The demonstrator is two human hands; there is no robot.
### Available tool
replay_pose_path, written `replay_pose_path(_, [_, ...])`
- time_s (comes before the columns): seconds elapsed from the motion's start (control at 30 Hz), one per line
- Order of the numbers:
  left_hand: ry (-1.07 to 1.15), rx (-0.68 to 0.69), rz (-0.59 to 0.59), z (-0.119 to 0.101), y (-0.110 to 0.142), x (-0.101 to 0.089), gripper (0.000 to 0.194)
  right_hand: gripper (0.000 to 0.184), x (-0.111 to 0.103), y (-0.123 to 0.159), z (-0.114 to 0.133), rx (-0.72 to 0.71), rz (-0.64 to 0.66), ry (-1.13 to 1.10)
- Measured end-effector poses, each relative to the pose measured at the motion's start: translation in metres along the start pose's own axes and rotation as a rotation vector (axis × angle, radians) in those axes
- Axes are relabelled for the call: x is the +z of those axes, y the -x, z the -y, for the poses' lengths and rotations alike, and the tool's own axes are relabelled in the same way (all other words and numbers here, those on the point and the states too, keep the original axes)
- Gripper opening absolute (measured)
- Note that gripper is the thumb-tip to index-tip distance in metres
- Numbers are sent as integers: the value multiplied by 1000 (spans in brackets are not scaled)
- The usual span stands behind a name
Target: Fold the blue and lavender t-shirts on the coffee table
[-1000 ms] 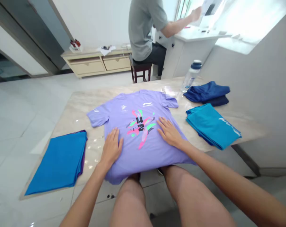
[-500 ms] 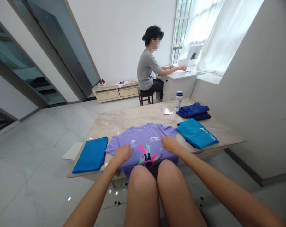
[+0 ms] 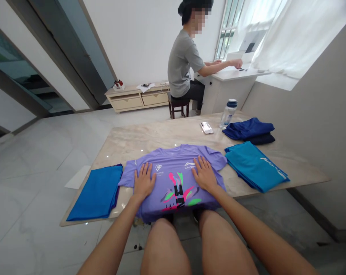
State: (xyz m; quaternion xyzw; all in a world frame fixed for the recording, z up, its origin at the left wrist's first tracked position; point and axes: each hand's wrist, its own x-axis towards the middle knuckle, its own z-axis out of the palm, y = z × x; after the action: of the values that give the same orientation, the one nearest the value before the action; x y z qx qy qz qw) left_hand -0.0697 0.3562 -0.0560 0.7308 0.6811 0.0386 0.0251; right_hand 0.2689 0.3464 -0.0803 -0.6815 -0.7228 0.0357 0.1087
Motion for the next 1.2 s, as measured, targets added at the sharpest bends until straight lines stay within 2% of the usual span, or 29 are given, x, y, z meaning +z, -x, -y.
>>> replay_pose_path(0.2, [66, 44, -36, 5, -65, 6, 68, 69, 0, -56, 0, 38, 16, 3])
replay_pose_path(0.27, [119, 25, -105, 8, -83, 8, 74, 69, 0, -72, -2, 51, 21, 6])
replay_pose_path(0.37, [178, -41, -208, 11, -99, 10, 79, 69, 2, -87, -5, 58, 24, 4])
replay_pose_path(0.43, [188, -63, -197, 10, -101, 10, 76, 69, 3, -88, -6, 59, 27, 0])
replay_pose_path(0.53, [173, -127, -165, 8, -90, 9, 77, 71, 3, -76, -5, 55, 25, 8])
replay_pose_path(0.63, [139, -227, -179, 6, -65, 10, 78, 72, 1, -51, -1, 42, 20, 26])
replay_pose_path(0.77, [65, -273, -186, 2, -16, 11, 77, 71, -3, -8, 3, 39, 18, 43])
replay_pose_path(0.9, [-11, -260, -90, 1, 35, 4, 75, 71, -2, 34, 0, 42, -11, 51])
replay_pose_path(0.97, [-15, -241, -36, 8, 52, -6, 72, 71, 1, 51, -6, 42, -23, 53])
replay_pose_path(1.07, [35, -232, 2, 30, 63, -26, 65, 72, 7, 68, -17, 33, -44, 45])
replay_pose_path(1.2, [54, -375, -19, 60, 61, -50, 55, 72, 11, 76, -25, 46, -93, 28])
